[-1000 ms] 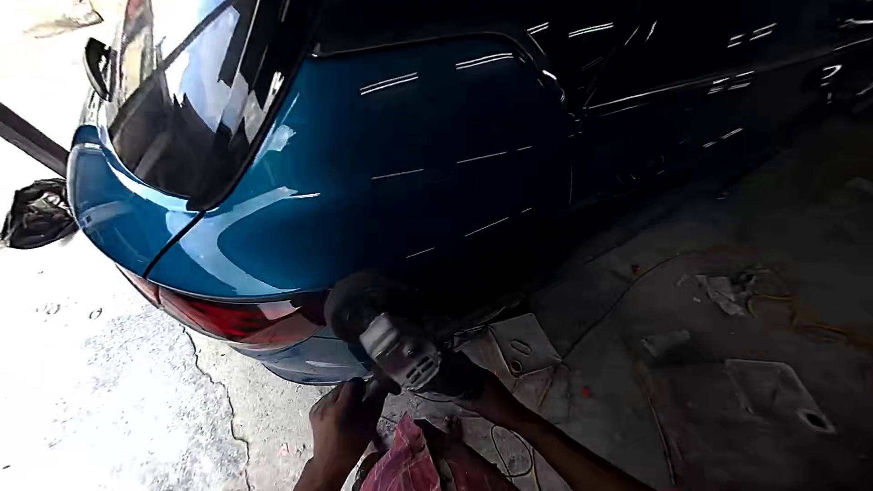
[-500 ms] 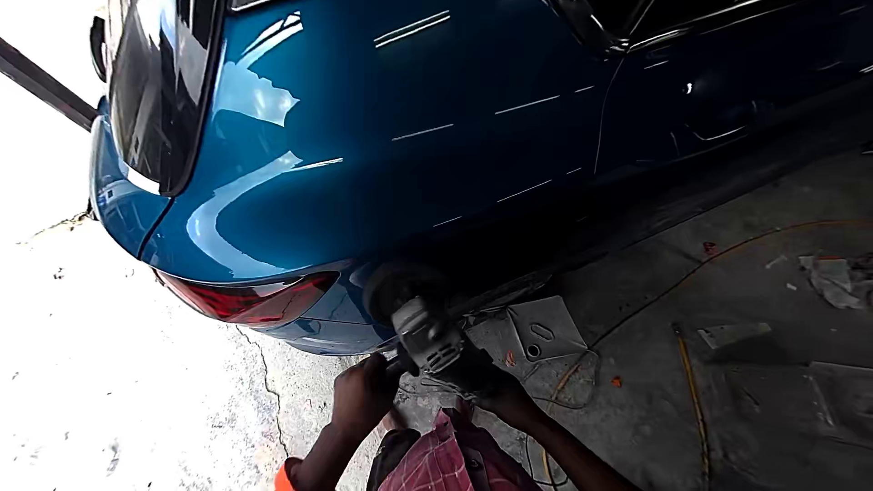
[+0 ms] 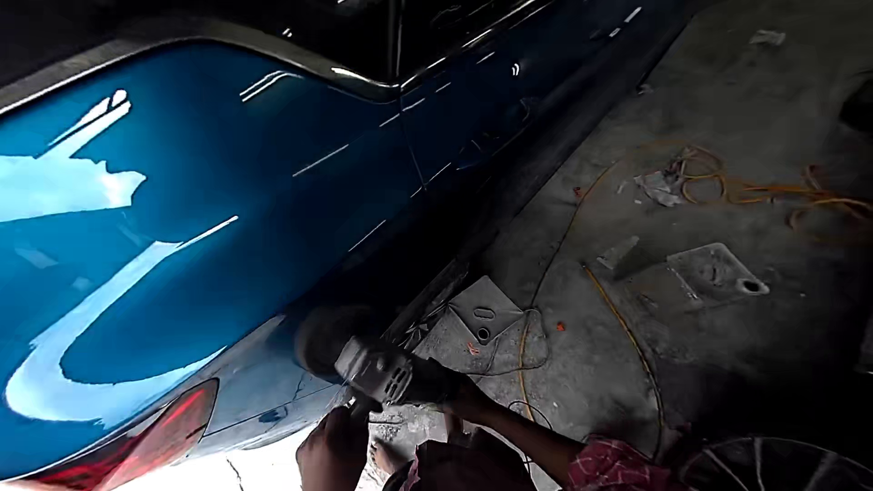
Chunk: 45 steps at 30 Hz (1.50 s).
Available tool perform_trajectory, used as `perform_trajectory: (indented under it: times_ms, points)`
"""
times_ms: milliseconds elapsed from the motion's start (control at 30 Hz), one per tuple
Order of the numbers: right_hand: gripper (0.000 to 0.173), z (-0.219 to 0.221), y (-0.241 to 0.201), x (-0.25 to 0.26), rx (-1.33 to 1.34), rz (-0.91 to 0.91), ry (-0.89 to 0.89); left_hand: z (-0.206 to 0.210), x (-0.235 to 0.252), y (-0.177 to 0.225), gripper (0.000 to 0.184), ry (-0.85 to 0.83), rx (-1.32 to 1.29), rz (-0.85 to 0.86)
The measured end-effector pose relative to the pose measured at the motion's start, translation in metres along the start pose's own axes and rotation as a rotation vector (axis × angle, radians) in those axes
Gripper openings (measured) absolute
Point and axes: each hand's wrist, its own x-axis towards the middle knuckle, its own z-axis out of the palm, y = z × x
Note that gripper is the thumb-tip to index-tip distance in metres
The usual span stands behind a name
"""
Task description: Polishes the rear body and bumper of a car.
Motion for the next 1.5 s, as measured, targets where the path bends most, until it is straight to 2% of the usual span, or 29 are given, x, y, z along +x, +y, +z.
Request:
perform_trajectory:
  times_ms: [100, 167, 233, 300, 400, 567, 667, 767, 867, 1033, 1167, 1300, 1367, 1500]
  points:
    - [0.061, -0.022, 0.005, -0.008, 0.354, 0.101, 0.071, -0.013, 0.067, 0.054, 0.037, -0.044, -0.035, 0.229]
    - [0.054, -0.035, 0.002, -0.008, 0.57, 0.15, 0.098, -0.024, 0.108, 0.093, 0.036, -0.084, -0.081, 0.319]
    - [0.047, -0.051, -0.005, -0.003, 0.66, 0.167, 0.122, -0.032, 0.139, 0.119, 0.032, -0.123, -0.122, 0.349]
    - [0.046, -0.062, -0.011, 0.002, 0.671, 0.174, 0.117, -0.037, 0.152, 0.13, 0.032, -0.134, -0.123, 0.368]
    - [0.048, -0.057, -0.006, 0.001, 0.549, 0.147, 0.053, -0.038, 0.126, 0.106, 0.038, -0.166, -0.083, 0.289]
    - [0.059, -0.017, -0.007, -0.001, 0.19, -0.008, -0.104, -0.036, 0.018, 0.032, 0.04, -0.056, -0.078, 0.041]
    - [0.058, -0.012, -0.014, 0.002, 0.073, -0.018, -0.234, -0.037, -0.012, 0.026, 0.038, -0.03, -0.06, -0.026]
    - [0.057, -0.019, -0.006, -0.001, 0.091, -0.011, -0.219, -0.03, -0.004, 0.034, 0.041, -0.027, -0.067, -0.001]
    - [0.058, -0.043, -0.004, -0.005, 0.186, 0.02, -0.114, -0.024, 0.038, 0.054, 0.044, -0.032, -0.092, 0.092]
    - [0.055, -0.088, -0.016, 0.01, 0.415, 0.148, 0.024, -0.029, 0.117, 0.112, 0.044, -0.036, -0.083, 0.278]
    - [0.053, -0.089, 0.0, 0.02, 0.581, 0.157, 0.062, -0.024, 0.145, 0.138, 0.04, -0.033, -0.058, 0.352]
    - [0.044, -0.066, 0.005, -0.002, 0.571, 0.187, 0.04, -0.029, 0.136, 0.129, 0.038, -0.156, -0.068, 0.28]
    - [0.045, -0.056, 0.007, -0.018, 0.51, 0.183, 0.005, -0.031, 0.107, 0.113, 0.041, -0.205, -0.066, 0.185]
    - [0.053, -0.042, 0.021, -0.029, 0.339, 0.158, -0.131, -0.021, 0.046, 0.088, 0.049, -0.148, -0.07, 0.112]
